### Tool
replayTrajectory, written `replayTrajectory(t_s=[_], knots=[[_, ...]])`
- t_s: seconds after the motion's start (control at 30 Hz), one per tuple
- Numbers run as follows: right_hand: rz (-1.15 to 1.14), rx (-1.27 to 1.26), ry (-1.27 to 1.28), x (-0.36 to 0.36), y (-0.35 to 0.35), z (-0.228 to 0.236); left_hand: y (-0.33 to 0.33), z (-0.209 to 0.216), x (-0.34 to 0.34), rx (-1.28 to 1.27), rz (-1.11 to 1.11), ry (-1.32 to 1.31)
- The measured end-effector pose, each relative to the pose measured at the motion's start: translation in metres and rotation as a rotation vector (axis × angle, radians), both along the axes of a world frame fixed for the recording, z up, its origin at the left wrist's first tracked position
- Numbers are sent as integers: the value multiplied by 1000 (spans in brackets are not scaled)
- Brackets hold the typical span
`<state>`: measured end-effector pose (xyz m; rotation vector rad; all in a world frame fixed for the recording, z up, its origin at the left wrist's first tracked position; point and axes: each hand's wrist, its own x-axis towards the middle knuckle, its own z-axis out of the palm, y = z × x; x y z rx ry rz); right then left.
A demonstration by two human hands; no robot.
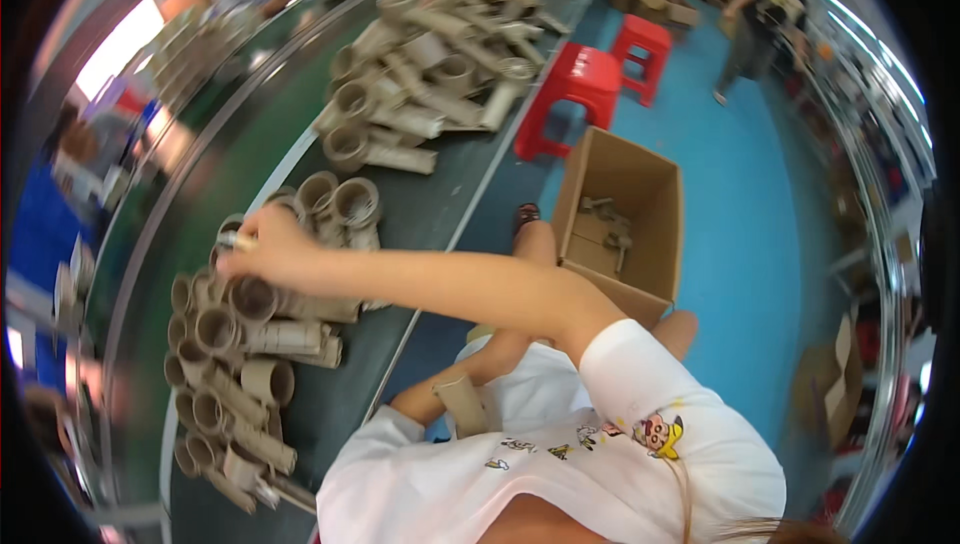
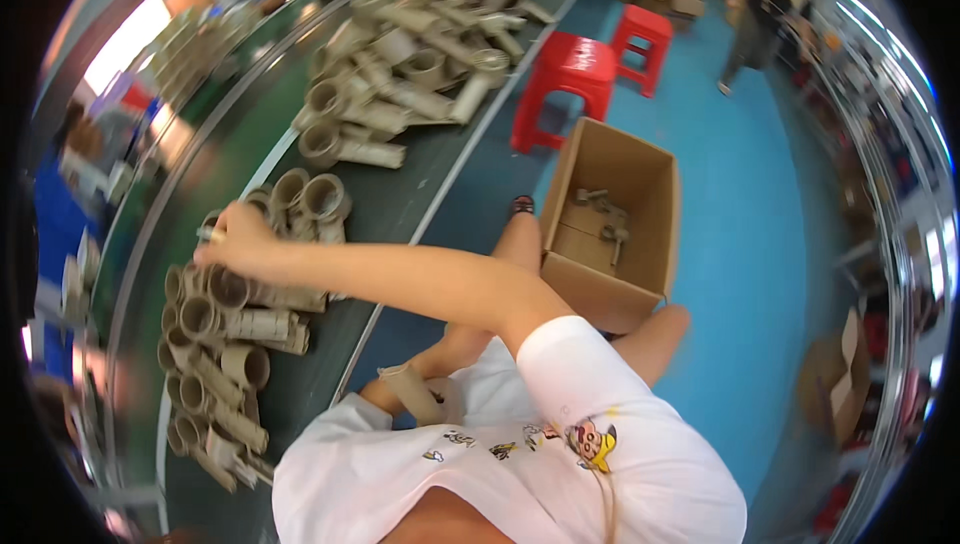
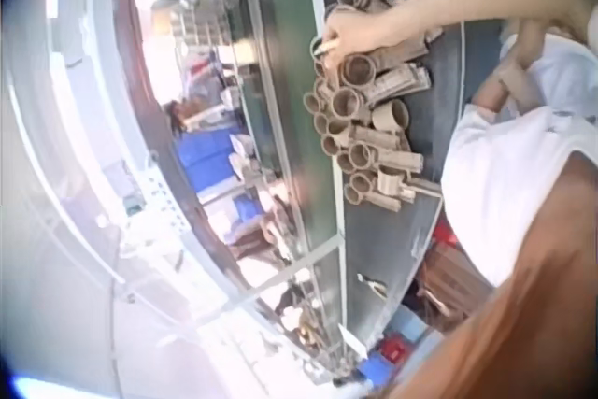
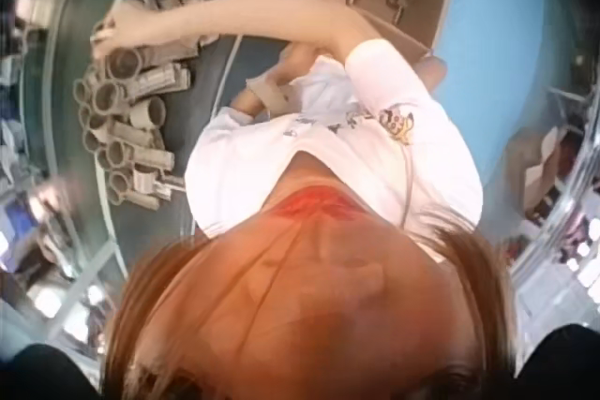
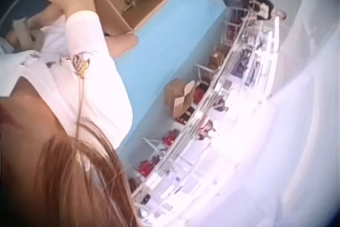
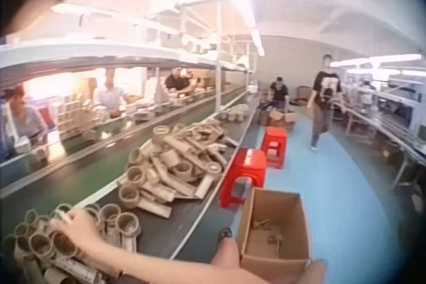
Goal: Assembling plastic fan housing components on a production line by trimming flashing and fitting parts together.
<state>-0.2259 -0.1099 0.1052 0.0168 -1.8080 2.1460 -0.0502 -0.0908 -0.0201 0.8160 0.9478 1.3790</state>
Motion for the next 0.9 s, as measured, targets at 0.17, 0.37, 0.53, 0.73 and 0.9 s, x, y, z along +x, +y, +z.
replayTrajectory(t_s=[0.17, 0.37, 0.53, 0.73, 0.9], knots=[[289, 103, -7, 127, 55, -5, 24, -28, 12, 355, -220, -356], [75, 167, -183, 279, 105, -17, 52, -13, 41, 180, -316, 28], [-266, 56, -228, 349, 124, -39, 79, -29, 71, -24, -587, -94], [-528, -67, -142, 379, 139, -59, 105, -52, 98, -203, -671, -231], [-519, 248, -320, 368, 139, -58, 117, -58, 105, -286, -642, -301]])
